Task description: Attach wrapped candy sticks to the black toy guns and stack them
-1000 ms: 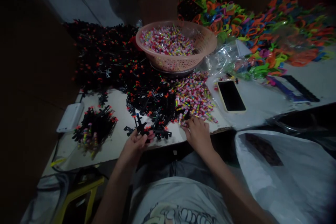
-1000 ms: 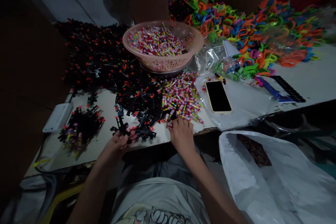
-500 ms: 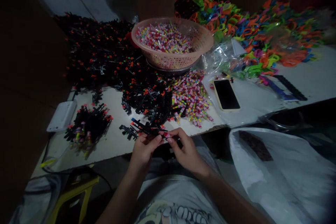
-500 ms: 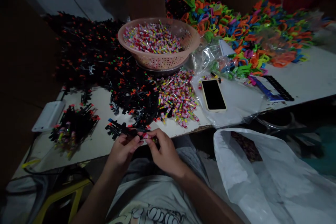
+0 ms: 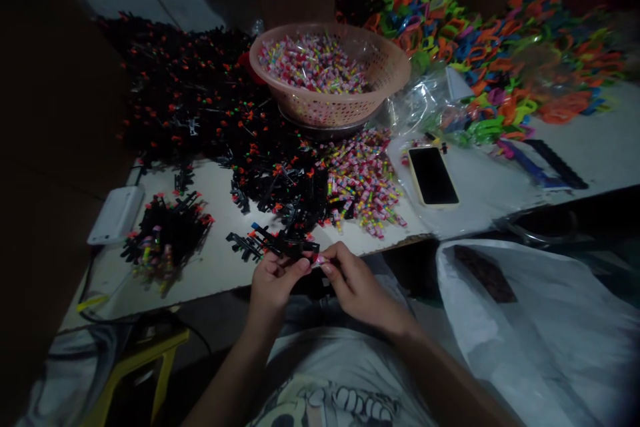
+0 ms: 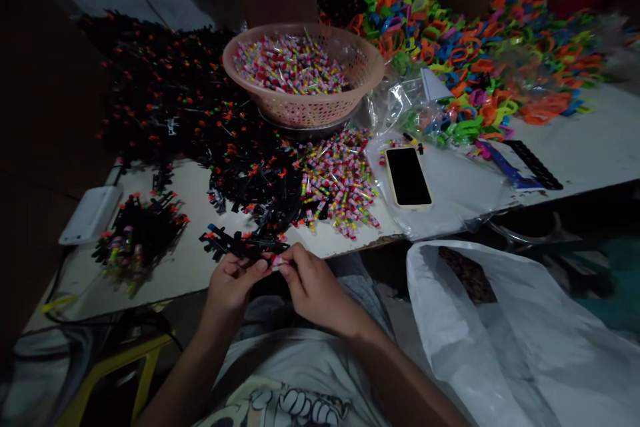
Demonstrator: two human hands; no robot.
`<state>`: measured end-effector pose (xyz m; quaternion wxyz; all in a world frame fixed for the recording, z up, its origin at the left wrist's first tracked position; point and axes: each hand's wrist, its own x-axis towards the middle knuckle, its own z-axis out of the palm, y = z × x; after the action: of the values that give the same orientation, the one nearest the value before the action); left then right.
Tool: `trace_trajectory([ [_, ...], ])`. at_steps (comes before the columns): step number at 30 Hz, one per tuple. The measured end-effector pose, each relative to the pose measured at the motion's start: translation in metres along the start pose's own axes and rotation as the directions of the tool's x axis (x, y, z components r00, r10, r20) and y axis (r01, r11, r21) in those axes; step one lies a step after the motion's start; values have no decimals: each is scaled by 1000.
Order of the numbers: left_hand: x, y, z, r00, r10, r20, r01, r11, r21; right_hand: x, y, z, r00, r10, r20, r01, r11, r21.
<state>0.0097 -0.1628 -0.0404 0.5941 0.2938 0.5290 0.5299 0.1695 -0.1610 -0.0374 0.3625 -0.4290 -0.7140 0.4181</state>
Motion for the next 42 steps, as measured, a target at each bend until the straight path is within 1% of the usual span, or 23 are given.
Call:
trace_trajectory([
  [2,-2,1,1,1000,11,-20,-11,1000,16,1,-3,-3,999,14,34,-13,1000,-12],
  [5,-5,1,4,998,43,-55,-40,998,50,2,-8,-4,998,41,42,-41,999,-14],
  [8,-8,2,7,994,79,-77,-73,994,76,0,-11,-2,999,41,-1,-41,999,-32],
  [13,-11,3,11,986,106,-126,-97,992,75,-6,-11,3,995,-41,-87,23,981,-192],
  [16,-12,3,10,984,123,-125,-116,991,68,-6,-11,4,992,-74,-100,47,969,-244],
  [20,-13,3,8,985,142,-94,-133,986,100,-7,-14,2,994,-72,-80,52,971,-232],
  [25,-14,1,6,992,99,-76,-95,994,53,-9,-18,-1,999,-27,-18,23,987,-160],
  [29,-16,1,7,994,78,-78,-75,996,45,-9,-17,4,999,1,-53,-11,979,-205],
  [31,-17,2,7,994,79,-77,-76,996,44,-10,-15,8,999,6,-48,-17,973,-230],
  [36,-19,3,10,993,50,-111,-44,998,53,-8,-8,19,999,-39,-25,26,924,-382],
  [39,-18,0,13,992,-27,-120,24,999,-33,-3,-7,22,998,-46,-47,16,864,-504],
  [42,-13,-2,16,989,-100,-105,84,986,-143,3,-6,21,999,-6,-50,-25,801,-598],
])
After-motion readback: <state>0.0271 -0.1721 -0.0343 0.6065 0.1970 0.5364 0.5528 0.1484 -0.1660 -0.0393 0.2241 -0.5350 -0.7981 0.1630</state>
